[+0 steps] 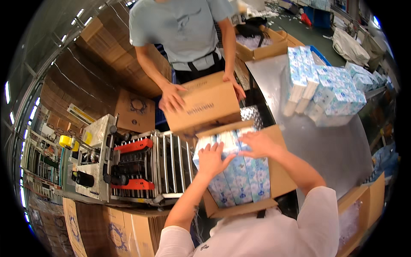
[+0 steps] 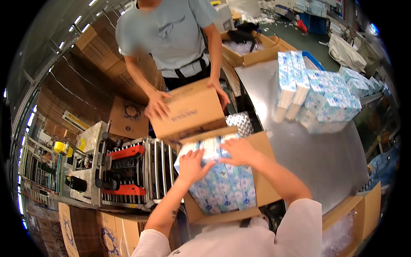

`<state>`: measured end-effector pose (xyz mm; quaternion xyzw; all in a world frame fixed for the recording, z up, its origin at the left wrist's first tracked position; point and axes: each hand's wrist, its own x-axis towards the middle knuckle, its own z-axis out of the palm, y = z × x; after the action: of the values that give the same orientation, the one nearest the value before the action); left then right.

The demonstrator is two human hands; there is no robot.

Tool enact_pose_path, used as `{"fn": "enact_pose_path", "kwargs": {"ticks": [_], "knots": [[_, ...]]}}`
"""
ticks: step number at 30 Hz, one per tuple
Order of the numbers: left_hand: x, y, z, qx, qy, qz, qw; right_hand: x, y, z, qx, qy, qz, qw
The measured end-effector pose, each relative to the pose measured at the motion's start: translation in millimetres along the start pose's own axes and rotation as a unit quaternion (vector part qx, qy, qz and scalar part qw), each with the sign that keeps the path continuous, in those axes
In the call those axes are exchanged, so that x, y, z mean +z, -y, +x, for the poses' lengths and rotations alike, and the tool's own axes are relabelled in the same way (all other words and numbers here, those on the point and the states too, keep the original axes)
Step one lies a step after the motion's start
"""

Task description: The person picks up cardboard boxes from a stack, unfolds them, and places stacks of paper products into them before moving the boxes onto a conveyor belt.

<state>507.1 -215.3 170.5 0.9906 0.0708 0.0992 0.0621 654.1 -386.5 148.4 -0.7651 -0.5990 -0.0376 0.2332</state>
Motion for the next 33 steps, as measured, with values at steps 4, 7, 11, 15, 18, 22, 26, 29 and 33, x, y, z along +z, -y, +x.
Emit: {"fn": "enact_pose_path", "kwargs": {"ticks": [4, 7, 11, 15, 18, 22, 26, 29, 33], "knots": [[45, 8, 11, -0.039, 0.004, -0.042, 0.998, 24, -9, 18, 0.111, 0.174, -0.034, 0.978], [66, 24, 13, -0.077, 0.078, -0.036, 0.993, 44, -15, 31, 0.149, 0.202, -0.025, 0.968], [128, 39, 40, -0.057, 0.011, -0.031, 0.998, 89, -49, 5, 0.168, 0.025, -0.047, 0.984], [154, 34, 41, -0.138, -0.052, -0.095, 0.985, 117, -32, -6, 0.151, 0.050, -0.073, 0.984], [160, 23, 11, -0.153, -0.122, -0.097, 0.976, 99, 21, -27, 0.131, -0.136, -0.152, 0.970], [163, -32, -16, -0.167, -0.103, 0.001, 0.981, 128, 3, -55, 0.182, -0.064, -0.127, 0.973], [200, 20, 0, -0.144, 0.120, -0.101, 0.977, 157, -22, -45, 0.185, -0.023, -0.098, 0.978], [161, 34, 9, -0.115, 0.279, -0.071, 0.951, 73, -8, 30, 0.206, 0.229, 0.022, 0.951], [66, -17, -38, 0.095, 0.436, -0.276, 0.851, 36, 3, 38, 0.178, 0.109, 0.199, 0.958]]}}
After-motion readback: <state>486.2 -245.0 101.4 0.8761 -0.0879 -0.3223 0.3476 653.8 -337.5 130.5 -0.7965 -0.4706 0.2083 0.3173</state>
